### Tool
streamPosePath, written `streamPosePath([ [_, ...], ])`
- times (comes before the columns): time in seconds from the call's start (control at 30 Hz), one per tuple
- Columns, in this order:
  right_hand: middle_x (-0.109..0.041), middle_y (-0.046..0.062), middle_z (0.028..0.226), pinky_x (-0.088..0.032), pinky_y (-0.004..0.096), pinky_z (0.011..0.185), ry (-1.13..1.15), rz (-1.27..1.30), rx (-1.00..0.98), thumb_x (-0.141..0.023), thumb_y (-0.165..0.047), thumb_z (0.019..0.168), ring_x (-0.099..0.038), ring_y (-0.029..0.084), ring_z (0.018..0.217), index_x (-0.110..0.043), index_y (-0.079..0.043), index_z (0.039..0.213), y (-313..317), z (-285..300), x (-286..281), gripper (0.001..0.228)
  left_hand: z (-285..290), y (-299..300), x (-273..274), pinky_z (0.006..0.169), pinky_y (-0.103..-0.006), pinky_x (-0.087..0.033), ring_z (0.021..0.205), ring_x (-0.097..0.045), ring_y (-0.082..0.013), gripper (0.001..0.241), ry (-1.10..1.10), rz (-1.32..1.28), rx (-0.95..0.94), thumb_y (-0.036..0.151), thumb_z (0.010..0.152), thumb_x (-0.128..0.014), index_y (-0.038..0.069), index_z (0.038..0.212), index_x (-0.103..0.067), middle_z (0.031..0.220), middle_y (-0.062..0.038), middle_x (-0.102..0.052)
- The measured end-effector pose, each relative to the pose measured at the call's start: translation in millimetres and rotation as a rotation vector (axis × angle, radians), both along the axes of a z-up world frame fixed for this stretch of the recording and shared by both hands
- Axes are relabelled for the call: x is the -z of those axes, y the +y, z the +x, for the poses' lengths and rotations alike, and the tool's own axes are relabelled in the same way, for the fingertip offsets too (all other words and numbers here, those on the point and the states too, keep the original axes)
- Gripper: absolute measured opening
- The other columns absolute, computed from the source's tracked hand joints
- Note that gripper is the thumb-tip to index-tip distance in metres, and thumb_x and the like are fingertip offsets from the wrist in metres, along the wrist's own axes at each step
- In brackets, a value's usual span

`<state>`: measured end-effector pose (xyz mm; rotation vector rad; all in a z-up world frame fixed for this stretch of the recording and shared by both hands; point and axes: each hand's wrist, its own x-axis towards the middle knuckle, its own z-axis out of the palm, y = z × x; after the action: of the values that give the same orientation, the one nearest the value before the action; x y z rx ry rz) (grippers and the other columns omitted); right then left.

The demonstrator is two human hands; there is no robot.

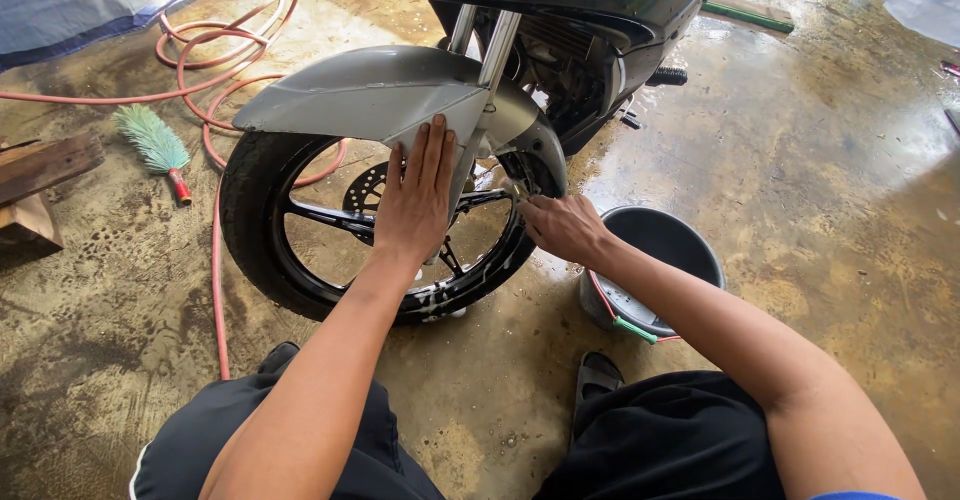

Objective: The person cleans the front wheel and fender of a motorcycle using a brush and soapy water.

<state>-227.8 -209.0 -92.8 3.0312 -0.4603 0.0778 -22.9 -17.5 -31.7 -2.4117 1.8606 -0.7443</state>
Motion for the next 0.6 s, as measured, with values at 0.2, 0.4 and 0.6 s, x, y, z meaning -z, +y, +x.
streamPosePath([
  [0.2, -0.066, 0.006, 0.069, -0.045, 0.030, 0.042, 0.204, 0.007, 0.105, -0.043, -0.020, 0.109, -0.051, 0.012, 0.046, -0.065, -0.009, 0.103, 9.0, 0.2, -11.7, 0.025, -1.6, 1.3, -2.7, 0.126, -0.0522, -0.019, 0.158, -0.009, -0.0307, 0.074, 0.016, -0.001, 0.006, 0.020, 0.100, -0.041, 0.000, 0.164, -0.009, 0.171, -0.019, -0.003],
  [0.4, -0.066, 0.011, 0.061, -0.043, 0.029, 0.035, 0.162, 0.028, 0.091, -0.041, -0.020, 0.108, -0.048, 0.013, 0.039, -0.055, -0.010, 0.133, 18.0, -5.5, -18.7, 0.031, 0.5, 0.0, 2.0, 0.126, -0.0538, -0.021, 0.158, -0.011, -0.0321, 0.073, 0.022, -0.023, 0.018, 0.020, 0.102, -0.042, -0.001, 0.164, -0.011, 0.171, -0.020, -0.004],
  [0.6, -0.073, 0.007, 0.088, -0.040, 0.029, 0.038, 0.131, 0.003, 0.035, -0.041, -0.023, 0.112, -0.047, 0.011, 0.044, -0.061, -0.013, 0.119, -1.4, -12.0, 9.6, 0.024, -1.7, -0.4, -1.3, 0.124, -0.0535, -0.023, 0.157, -0.012, -0.0322, 0.075, 0.024, -0.013, 0.008, 0.019, 0.098, -0.045, -0.001, 0.163, -0.012, 0.170, -0.020, -0.005],
])
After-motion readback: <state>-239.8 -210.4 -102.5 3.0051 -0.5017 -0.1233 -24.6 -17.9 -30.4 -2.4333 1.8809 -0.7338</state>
